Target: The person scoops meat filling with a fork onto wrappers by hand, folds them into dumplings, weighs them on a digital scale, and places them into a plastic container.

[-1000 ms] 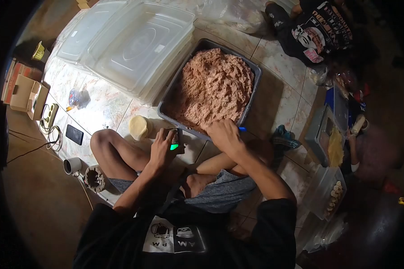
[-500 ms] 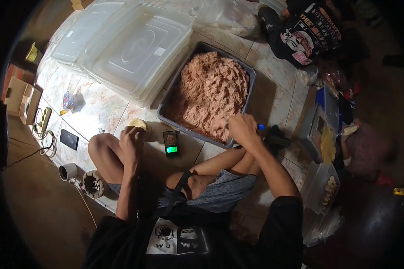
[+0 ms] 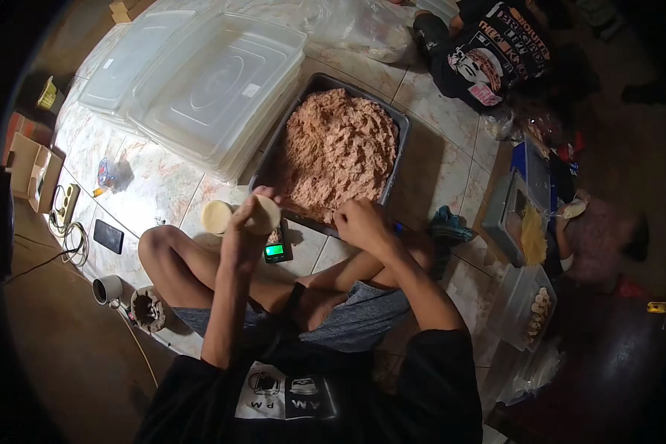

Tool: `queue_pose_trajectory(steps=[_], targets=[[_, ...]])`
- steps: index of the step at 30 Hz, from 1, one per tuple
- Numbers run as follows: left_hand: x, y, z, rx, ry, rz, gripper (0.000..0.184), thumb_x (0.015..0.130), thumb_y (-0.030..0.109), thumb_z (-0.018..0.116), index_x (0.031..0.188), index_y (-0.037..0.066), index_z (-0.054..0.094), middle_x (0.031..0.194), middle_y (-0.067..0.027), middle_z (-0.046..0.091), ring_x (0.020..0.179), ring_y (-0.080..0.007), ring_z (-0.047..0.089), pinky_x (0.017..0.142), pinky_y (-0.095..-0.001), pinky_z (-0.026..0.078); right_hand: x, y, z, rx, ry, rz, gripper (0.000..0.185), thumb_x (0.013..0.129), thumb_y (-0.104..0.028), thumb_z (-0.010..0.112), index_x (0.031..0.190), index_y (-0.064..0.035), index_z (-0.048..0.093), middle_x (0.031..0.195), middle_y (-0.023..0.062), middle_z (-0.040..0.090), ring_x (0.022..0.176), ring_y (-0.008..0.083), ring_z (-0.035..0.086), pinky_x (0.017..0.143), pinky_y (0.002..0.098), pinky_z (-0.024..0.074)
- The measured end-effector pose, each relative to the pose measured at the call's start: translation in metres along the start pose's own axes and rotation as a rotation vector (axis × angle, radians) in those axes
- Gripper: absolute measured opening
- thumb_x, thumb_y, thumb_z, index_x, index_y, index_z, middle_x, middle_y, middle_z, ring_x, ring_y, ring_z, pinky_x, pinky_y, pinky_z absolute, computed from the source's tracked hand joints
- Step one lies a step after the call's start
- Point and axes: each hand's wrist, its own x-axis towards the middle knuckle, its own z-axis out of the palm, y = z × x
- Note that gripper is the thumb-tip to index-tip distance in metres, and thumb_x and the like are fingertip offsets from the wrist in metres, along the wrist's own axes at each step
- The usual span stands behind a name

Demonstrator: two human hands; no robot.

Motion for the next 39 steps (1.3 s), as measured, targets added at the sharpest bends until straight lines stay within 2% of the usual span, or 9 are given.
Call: queue_pose_trajectory(steps=[5, 7, 9, 12, 17, 21, 26, 30, 39], targets=[[0.008, -0.03, 0.039, 0.209, 0.098, 0.021, 0.058, 0.109, 0.046, 0.062, 0.144, 0.0, 0.058, 0.136, -0.0161, 0.07, 0.121, -0.0238, 0.069, 0.104, -0.0372, 0.057, -0.035, -0.061, -0.071, 0.159, 0.15, 0.057, 0.021, 0.097, -0.017, 0.07, 0.092, 0.0029, 0.072, 0.081, 0.0283, 0.069, 0.072, 0.0468, 0.068, 0.068, 0.0505, 0.0537], [0.002, -0.044, 0.055, 0.167, -0.215, 0.072, 0.054, 0.106, 0.042, 0.068, 0.139, 0.0, 0.062, 0.135, -0.015, 0.071, 0.121, -0.022, 0.069, 0.103, -0.0357, 0.056, -0.044, -0.076, -0.063, 0.255, 0.225, 0.014, 0.021, 0.098, -0.017, 0.068, 0.091, 0.0023, 0.072, 0.082, 0.0287, 0.069, 0.078, 0.0473, 0.071, 0.07, 0.0529, 0.0548], [-0.01, -0.049, 0.076, 0.313, -0.193, -0.022, 0.038, 0.093, 0.011, 0.085, 0.126, 0.001, 0.068, 0.121, -0.0133, 0.076, 0.108, -0.0191, 0.073, 0.097, -0.0322, 0.058, -0.046, -0.08, -0.042, 0.233, 0.196, 0.058, 0.018, 0.097, -0.011, 0.068, 0.091, 0.0057, 0.071, 0.079, 0.0264, 0.07, 0.074, 0.0438, 0.072, 0.065, 0.0455, 0.0543], [-0.008, -0.05, 0.067, 0.326, -0.056, -0.053, 0.016, 0.093, 0.005, 0.082, 0.104, 0.004, 0.07, 0.101, -0.007, 0.077, 0.093, -0.0154, 0.074, 0.085, -0.0285, 0.059, -0.045, -0.065, -0.024, 0.167, 0.286, -0.041, 0.019, 0.098, -0.012, 0.067, 0.088, 0.0038, 0.071, 0.077, 0.026, 0.07, 0.074, 0.0464, 0.071, 0.067, 0.051, 0.0548], [0.01, -0.027, 0.02, 0.213, 0.277, 0.23, 0.02, 0.095, 0.011, 0.084, 0.101, 0.005, 0.065, 0.104, -0.0115, 0.077, 0.087, -0.0178, 0.073, 0.075, -0.0294, 0.059, -0.044, -0.053, -0.051, -0.263, 0.136, 0.259, 0.025, 0.099, -0.015, 0.064, 0.081, 0.001, 0.072, 0.084, 0.0268, 0.073, 0.081, 0.0456, 0.073, 0.077, 0.0549, 0.0569], [0.007, -0.015, 0.006, 0.051, 0.235, 0.226, 0.018, 0.105, 0.022, 0.074, 0.101, 0.008, 0.063, 0.112, -0.0157, 0.073, 0.097, -0.0216, 0.073, 0.083, -0.0357, 0.062, -0.028, -0.023, -0.023, -0.158, 0.186, 0.122, 0.01, 0.096, -0.011, 0.067, 0.099, -0.0025, 0.071, 0.084, 0.027, 0.072, 0.085, 0.0488, 0.07, 0.084, 0.0601, 0.0529], [-0.022, 0.012, 0.029, -0.299, 0.029, 0.02, 0.034, 0.11, 0.043, 0.052, 0.103, 0.011, 0.062, 0.145, -0.0303, 0.063, 0.129, -0.0432, 0.065, 0.116, -0.0668, 0.047, -0.009, -0.018, 0.024, -0.174, 0.084, 0.018, 0.008, 0.096, -0.008, 0.066, 0.098, 0.0001, 0.066, 0.085, 0.0265, 0.072, 0.086, 0.0476, 0.072, 0.078, 0.0573, 0.0559], [0.0, -0.006, 0.019, -0.355, 0.139, -0.131, 0.047, 0.109, 0.043, 0.053, 0.129, 0.001, 0.058, 0.125, -0.0268, 0.069, 0.119, -0.0411, 0.068, 0.111, -0.0584, 0.053, -0.011, -0.057, -0.014, 0.106, 0.2, 0.014, 0.007, 0.098, -0.009, 0.068, 0.098, -0.0031, 0.064, 0.077, 0.0211, 0.071, 0.075, 0.0438, 0.072, 0.069, 0.0538, 0.0543], [-0.001, -0.034, 0.018, -0.428, -0.006, -0.155, 0.065, 0.106, 0.052, 0.048, 0.125, -0.009, 0.062, 0.109, -0.0217, 0.071, 0.103, -0.0358, 0.069, 0.1, -0.0451, 0.056, -0.036, -0.104, 0.019, 0.101, 0.278, -0.094, 0.013, 0.1, -0.011, 0.069, 0.096, -0.0036, 0.059, 0.08, 0.0199, 0.07, 0.075, 0.0423, 0.072, 0.064, 0.0512, 0.0546]])
